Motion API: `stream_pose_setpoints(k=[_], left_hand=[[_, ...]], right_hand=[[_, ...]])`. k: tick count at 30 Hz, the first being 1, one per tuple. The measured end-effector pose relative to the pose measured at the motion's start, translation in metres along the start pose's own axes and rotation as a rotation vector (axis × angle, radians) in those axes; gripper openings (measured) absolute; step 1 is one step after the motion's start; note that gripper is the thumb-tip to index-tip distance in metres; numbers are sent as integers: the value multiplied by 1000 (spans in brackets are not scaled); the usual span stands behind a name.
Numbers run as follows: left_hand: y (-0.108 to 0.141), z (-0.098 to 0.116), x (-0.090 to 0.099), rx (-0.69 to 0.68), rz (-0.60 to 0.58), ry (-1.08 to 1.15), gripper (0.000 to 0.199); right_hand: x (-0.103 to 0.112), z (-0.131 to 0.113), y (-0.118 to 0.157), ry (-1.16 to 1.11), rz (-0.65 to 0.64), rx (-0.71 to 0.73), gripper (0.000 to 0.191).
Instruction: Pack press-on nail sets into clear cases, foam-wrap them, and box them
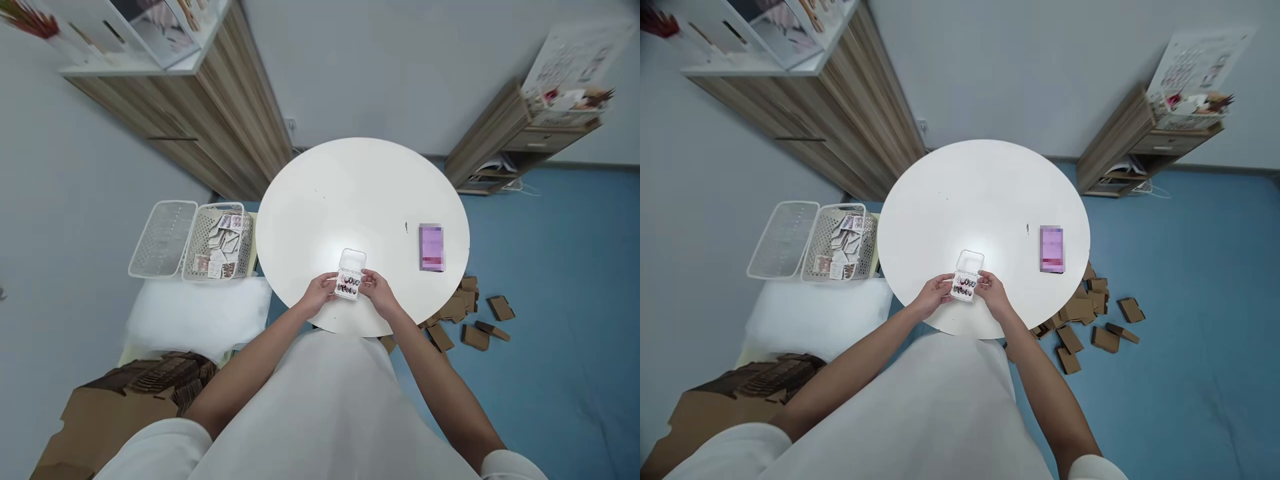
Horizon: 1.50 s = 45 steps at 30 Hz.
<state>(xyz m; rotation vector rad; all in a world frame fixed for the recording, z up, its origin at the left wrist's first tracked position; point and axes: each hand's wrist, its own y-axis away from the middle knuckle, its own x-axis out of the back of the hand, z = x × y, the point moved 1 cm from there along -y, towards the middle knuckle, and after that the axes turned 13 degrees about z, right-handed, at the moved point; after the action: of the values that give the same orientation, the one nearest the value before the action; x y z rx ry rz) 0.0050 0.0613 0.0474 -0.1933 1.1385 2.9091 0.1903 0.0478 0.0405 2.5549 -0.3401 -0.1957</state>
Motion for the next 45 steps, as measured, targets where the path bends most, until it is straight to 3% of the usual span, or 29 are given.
stream_pose_setpoints(k=[10, 17, 26, 31, 35, 38, 45], left_hand=[[44, 8, 67, -6, -202, 38, 41], [60, 10, 90, 27, -296, 88, 38], [70, 9, 93, 33, -369, 147, 35], [70, 3, 89, 58, -359, 229, 35], [71, -1, 86, 53, -327, 282, 34], [72, -3, 84, 38, -306, 307, 35], [69, -1, 74, -6, -269, 324, 31]], right_hand=[[-51, -5, 62, -132, -85, -11, 35], [-72, -6, 92, -119, -52, 90, 43], [-77, -5, 128, -136, -15, 161, 36], [-77, 5, 138, -257, -1, 139, 30], [-80, 9, 146, -255, 77, 140, 41], [-83, 9, 149, -233, 119, 106, 47], [-78, 12, 136, -245, 211, 47, 40]])
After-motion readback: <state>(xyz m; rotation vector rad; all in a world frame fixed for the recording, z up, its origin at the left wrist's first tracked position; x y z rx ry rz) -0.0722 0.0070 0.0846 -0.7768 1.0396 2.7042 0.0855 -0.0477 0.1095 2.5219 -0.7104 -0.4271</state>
